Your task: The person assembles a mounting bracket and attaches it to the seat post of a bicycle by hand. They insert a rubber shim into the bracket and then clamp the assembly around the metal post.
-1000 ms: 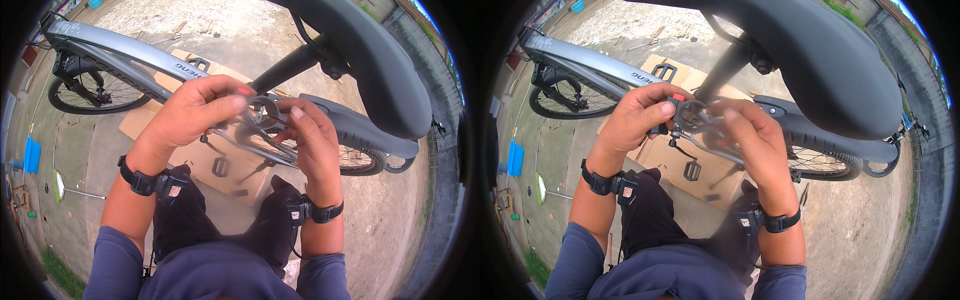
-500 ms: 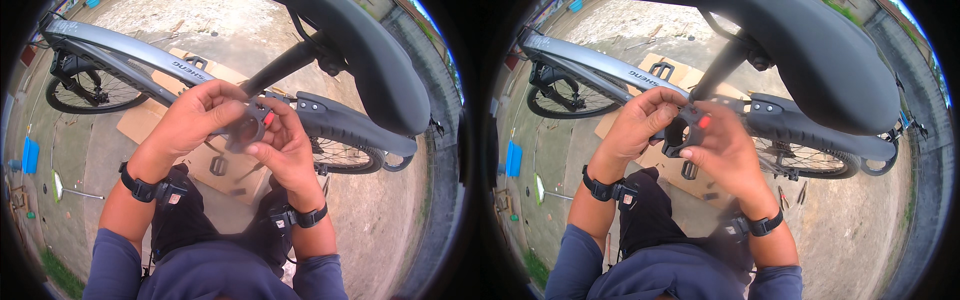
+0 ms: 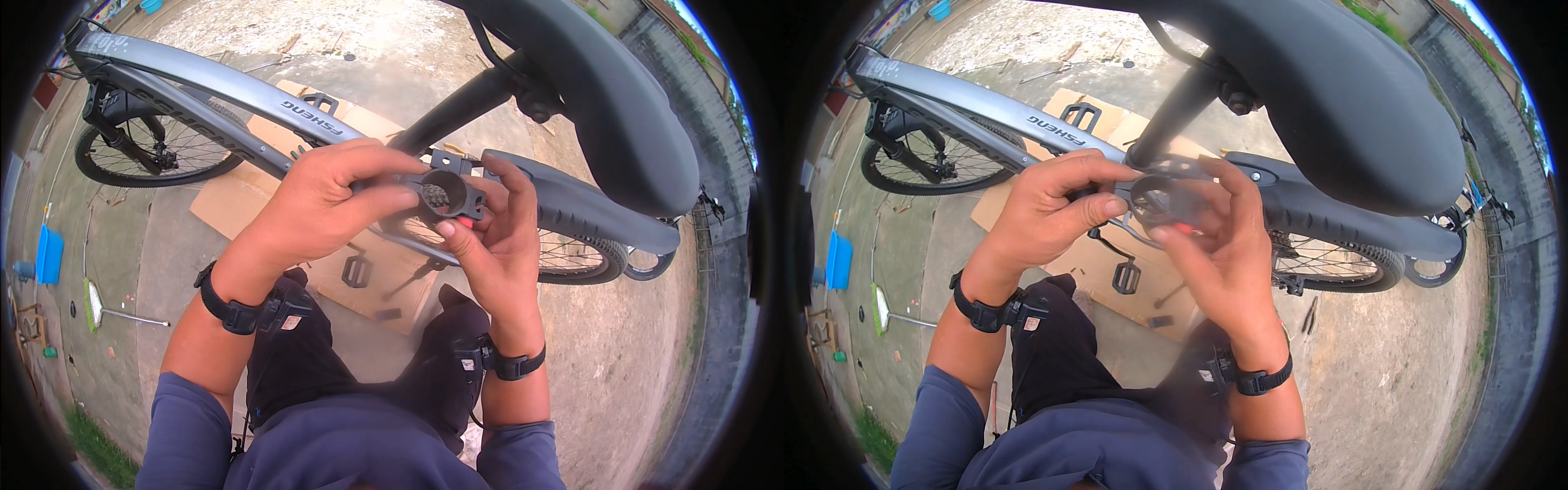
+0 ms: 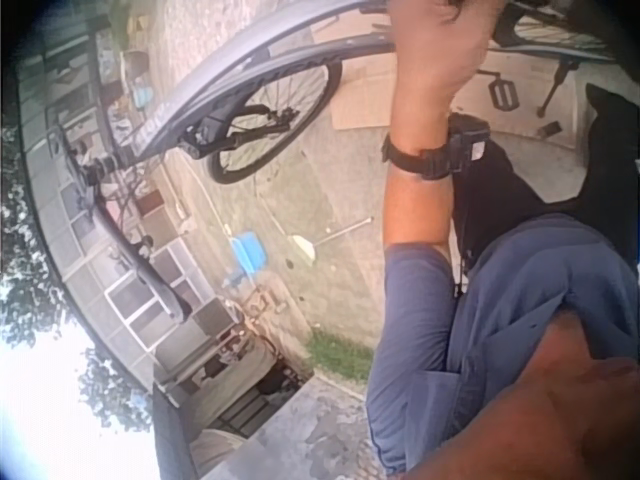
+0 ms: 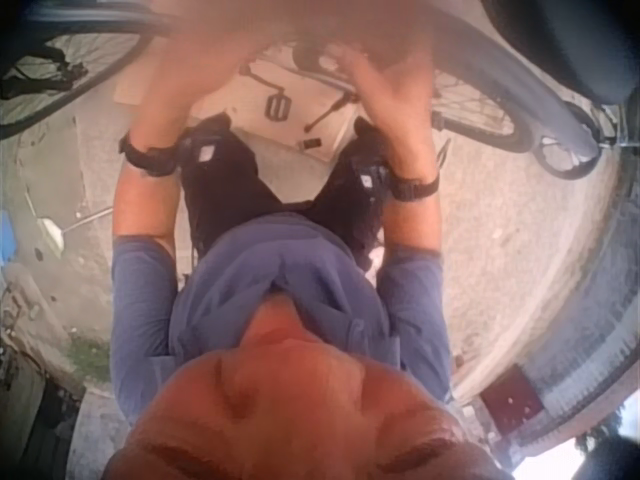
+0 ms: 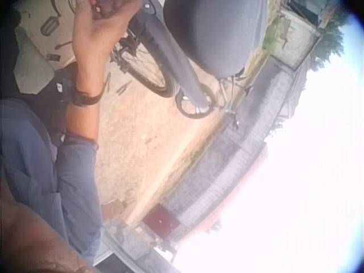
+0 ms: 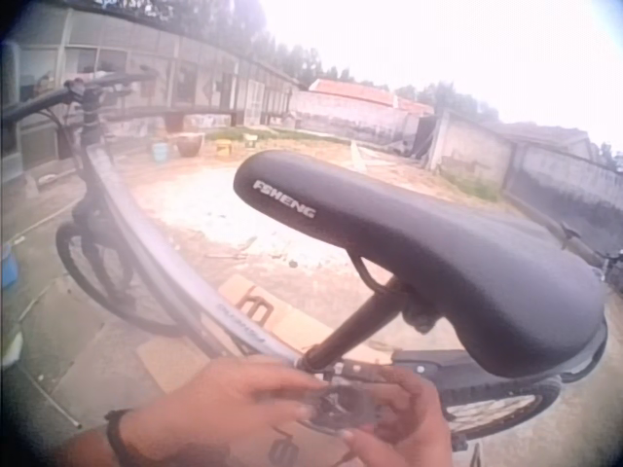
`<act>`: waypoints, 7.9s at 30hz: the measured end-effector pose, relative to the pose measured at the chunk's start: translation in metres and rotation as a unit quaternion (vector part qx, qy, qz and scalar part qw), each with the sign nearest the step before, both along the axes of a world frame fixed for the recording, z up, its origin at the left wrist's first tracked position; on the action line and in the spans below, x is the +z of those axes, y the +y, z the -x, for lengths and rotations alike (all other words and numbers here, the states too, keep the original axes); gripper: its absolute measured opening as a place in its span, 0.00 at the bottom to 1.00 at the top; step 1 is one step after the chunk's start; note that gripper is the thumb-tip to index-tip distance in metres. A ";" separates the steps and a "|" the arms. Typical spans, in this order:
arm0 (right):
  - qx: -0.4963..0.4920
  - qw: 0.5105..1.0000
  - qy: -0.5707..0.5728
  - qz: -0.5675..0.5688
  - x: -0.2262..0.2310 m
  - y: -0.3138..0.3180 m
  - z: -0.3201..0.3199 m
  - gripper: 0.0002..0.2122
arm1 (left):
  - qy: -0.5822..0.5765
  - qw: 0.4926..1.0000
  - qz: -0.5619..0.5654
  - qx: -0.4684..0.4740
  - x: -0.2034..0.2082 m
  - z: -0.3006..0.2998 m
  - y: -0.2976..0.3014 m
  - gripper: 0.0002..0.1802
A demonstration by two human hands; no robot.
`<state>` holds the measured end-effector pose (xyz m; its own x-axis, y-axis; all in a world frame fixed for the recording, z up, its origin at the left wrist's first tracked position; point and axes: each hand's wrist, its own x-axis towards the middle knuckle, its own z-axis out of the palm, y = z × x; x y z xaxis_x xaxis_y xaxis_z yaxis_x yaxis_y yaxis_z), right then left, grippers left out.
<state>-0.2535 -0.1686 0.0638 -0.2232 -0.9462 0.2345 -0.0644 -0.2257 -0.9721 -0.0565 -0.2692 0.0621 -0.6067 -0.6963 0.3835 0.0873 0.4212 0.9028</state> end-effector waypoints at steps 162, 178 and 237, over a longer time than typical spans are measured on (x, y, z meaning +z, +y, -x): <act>0.132 0.991 -0.034 -0.011 0.011 -0.083 0.028 0.25 | 0.030 0.892 0.397 0.213 0.045 0.041 -0.036 0.19; 0.223 0.974 -0.049 0.011 0.009 -0.081 0.042 0.34 | 0.000 0.893 0.423 0.156 0.054 0.038 -0.047 0.18; 0.175 0.980 -0.093 -0.012 -0.003 -0.086 0.040 0.27 | -0.024 0.998 0.050 0.015 0.069 0.035 -0.057 0.22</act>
